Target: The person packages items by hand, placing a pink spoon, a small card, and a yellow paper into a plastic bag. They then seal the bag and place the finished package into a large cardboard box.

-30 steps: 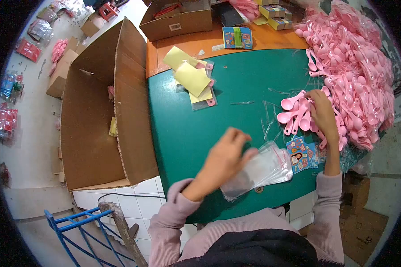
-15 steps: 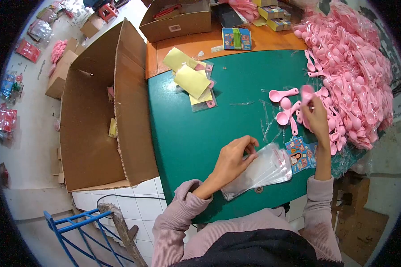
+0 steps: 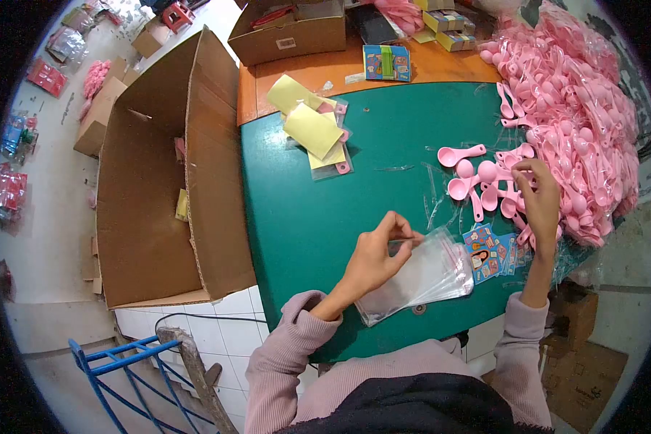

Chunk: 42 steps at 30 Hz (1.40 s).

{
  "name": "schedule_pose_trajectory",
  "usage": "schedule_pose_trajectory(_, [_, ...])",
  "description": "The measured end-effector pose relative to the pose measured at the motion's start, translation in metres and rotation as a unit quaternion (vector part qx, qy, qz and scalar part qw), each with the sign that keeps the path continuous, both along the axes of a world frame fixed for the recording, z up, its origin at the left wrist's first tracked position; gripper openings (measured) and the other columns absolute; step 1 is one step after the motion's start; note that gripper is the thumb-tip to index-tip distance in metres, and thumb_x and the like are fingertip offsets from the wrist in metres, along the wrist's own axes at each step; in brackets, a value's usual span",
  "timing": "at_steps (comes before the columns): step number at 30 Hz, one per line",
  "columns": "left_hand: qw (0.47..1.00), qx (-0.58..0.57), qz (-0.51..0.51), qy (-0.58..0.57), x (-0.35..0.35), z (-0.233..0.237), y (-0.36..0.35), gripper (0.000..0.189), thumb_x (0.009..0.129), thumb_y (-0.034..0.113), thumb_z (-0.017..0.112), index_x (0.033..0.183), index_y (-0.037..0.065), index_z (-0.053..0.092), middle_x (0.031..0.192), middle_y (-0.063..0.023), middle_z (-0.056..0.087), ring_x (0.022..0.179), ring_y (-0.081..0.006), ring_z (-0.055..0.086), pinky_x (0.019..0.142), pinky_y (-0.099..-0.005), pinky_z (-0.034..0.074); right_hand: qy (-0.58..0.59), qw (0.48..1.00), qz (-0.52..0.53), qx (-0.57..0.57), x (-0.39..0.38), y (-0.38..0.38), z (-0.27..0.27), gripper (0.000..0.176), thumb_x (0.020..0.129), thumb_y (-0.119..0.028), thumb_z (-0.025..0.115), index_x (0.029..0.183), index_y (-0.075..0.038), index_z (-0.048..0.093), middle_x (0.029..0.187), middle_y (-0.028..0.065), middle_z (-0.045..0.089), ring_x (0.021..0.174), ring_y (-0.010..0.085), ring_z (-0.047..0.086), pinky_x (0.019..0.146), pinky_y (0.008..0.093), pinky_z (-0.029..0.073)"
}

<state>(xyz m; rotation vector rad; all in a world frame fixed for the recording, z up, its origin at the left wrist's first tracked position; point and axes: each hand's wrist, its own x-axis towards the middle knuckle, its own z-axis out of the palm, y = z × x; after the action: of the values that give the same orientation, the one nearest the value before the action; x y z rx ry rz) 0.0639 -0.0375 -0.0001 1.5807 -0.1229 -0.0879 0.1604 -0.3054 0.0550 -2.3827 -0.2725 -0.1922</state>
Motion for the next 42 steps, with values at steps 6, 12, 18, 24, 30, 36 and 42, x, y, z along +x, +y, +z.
schedule_pose_trajectory(6, [0.991,-0.038,-0.063,0.107,0.004,-0.004,0.005,0.015,0.081,0.010,0.061,0.088,-0.001,0.053,0.086,-0.0086,0.065,0.080,-0.0152,0.064,0.071,-0.0254,0.049,-0.097,0.994,0.019,0.056,-0.015,0.014,0.010,0.023,0.079,-0.006,0.057,0.101,0.000,0.060,0.104,0.0090,0.054,0.089,0.0175,0.054,0.074,0.0270,0.045])
schedule_pose_trajectory(12, [0.989,-0.056,-0.078,0.111,0.004,-0.010,0.005,0.013,0.083,0.010,0.059,0.089,0.000,0.054,0.086,-0.0093,0.066,0.082,-0.0143,0.064,0.072,-0.0258,0.049,-0.047,0.997,-0.056,0.035,-0.023,0.017,0.019,0.017,0.082,-0.006,0.056,0.098,-0.001,0.060,0.082,0.0050,0.057,0.061,0.0107,0.055,0.052,0.0232,0.044])
schedule_pose_trajectory(18, [0.984,-0.086,-0.081,0.137,0.004,-0.005,0.005,0.017,0.082,0.013,0.062,0.091,0.001,0.053,0.085,-0.0087,0.067,0.083,-0.0135,0.064,0.074,-0.0257,0.049,0.017,0.975,-0.124,0.186,-0.020,0.009,0.016,0.008,0.083,-0.006,0.058,0.088,-0.002,0.055,0.064,0.0003,0.053,0.047,0.0024,0.045,0.040,0.0169,0.033])
schedule_pose_trajectory(24, [0.984,-0.054,-0.092,0.141,0.004,-0.009,0.005,0.023,0.077,0.014,0.068,0.092,0.002,0.055,0.079,-0.0063,0.068,0.071,-0.0098,0.062,0.066,-0.0236,0.046,0.073,0.970,-0.063,0.224,-0.039,0.031,0.019,0.009,0.080,-0.004,0.060,0.087,-0.002,0.054,0.066,0.0011,0.054,0.049,0.0042,0.047,0.042,0.0173,0.035])
schedule_pose_trajectory(30, [0.983,-0.067,-0.086,0.145,0.004,-0.006,0.005,0.027,0.075,0.014,0.070,0.094,0.002,0.056,0.079,-0.0066,0.068,0.069,-0.0092,0.061,0.066,-0.0242,0.046,0.120,0.975,0.001,0.185,-0.050,0.051,0.019,0.004,0.081,-0.003,0.058,0.082,-0.001,0.055,0.065,0.0011,0.056,0.052,0.0037,0.050,0.045,0.0179,0.039])
schedule_pose_trajectory(36, [0.980,-0.062,-0.098,0.164,0.006,-0.005,0.008,0.025,0.079,0.008,0.066,0.098,0.000,0.053,0.085,-0.0089,0.066,0.079,-0.0107,0.061,0.071,-0.0237,0.048,0.100,0.979,-0.017,0.180,-0.056,0.056,0.018,0.005,0.080,-0.003,0.058,0.082,0.000,0.055,0.064,0.0014,0.055,0.053,0.0040,0.050,0.046,0.0186,0.039])
schedule_pose_trajectory(42, [0.980,-0.068,-0.100,0.161,0.003,-0.002,0.009,0.028,0.077,0.007,0.065,0.102,0.000,0.055,0.082,-0.0079,0.067,0.076,-0.0113,0.063,0.072,-0.0252,0.048,0.108,0.983,0.032,0.143,-0.057,0.061,0.023,0.005,0.079,-0.004,0.058,0.080,0.001,0.055,0.065,0.0021,0.056,0.053,0.0057,0.050,0.050,0.0210,0.040])
